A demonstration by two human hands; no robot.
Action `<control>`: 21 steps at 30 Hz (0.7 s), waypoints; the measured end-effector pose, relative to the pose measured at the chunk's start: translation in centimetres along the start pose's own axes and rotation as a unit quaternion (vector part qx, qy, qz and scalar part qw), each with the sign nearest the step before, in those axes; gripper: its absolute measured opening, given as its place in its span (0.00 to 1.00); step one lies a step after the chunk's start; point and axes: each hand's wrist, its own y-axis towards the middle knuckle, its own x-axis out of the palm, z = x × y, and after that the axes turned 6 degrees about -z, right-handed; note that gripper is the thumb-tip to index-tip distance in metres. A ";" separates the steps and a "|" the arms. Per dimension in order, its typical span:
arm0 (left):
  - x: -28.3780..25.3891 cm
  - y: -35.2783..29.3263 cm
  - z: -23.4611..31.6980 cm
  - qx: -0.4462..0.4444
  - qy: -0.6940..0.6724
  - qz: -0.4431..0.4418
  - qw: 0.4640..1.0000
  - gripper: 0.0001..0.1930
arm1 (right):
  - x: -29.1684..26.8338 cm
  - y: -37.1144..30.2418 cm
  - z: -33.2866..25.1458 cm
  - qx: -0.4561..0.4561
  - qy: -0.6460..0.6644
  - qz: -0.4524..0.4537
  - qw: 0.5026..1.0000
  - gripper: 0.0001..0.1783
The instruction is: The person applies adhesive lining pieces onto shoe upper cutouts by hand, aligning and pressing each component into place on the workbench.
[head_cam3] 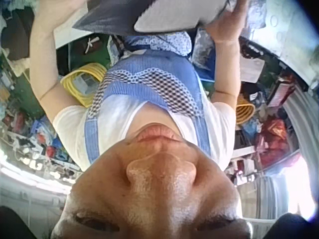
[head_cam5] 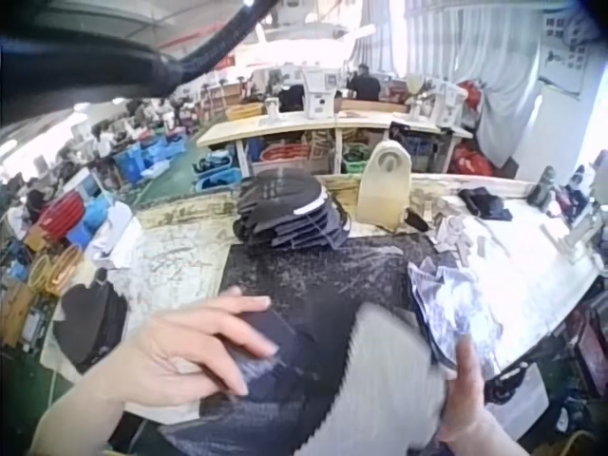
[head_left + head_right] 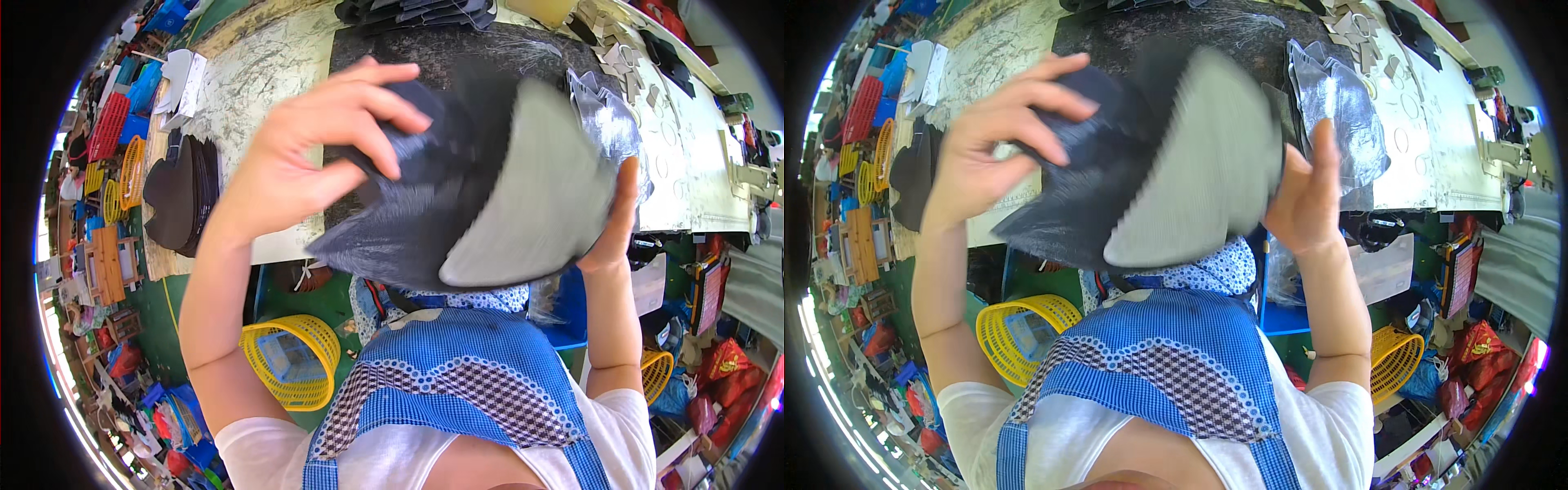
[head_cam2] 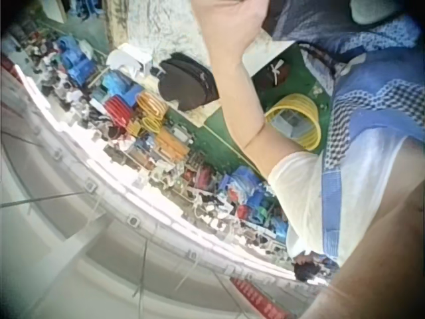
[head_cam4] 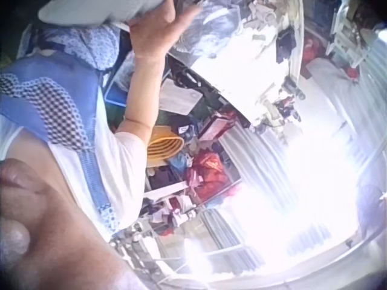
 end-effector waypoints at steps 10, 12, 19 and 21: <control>6.7 -0.8 -1.7 -0.080 0.077 0.102 0.989 0.23 | 0.0 -0.1 3.4 0.042 -0.299 0.136 0.944 0.21; 10.4 -1.6 -1.0 -0.015 0.158 -0.019 0.987 0.27 | -0.2 -0.4 1.4 0.053 -0.394 0.196 0.896 0.16; 14.4 -1.3 0.7 -0.073 0.150 0.096 0.981 0.34 | -12.5 -3.1 -4.0 -0.232 -0.777 0.260 0.525 0.06; 13.5 -0.4 1.2 -0.047 0.162 0.109 0.980 0.31 | -13.6 -3.1 -5.0 -0.230 -0.754 0.250 0.562 0.06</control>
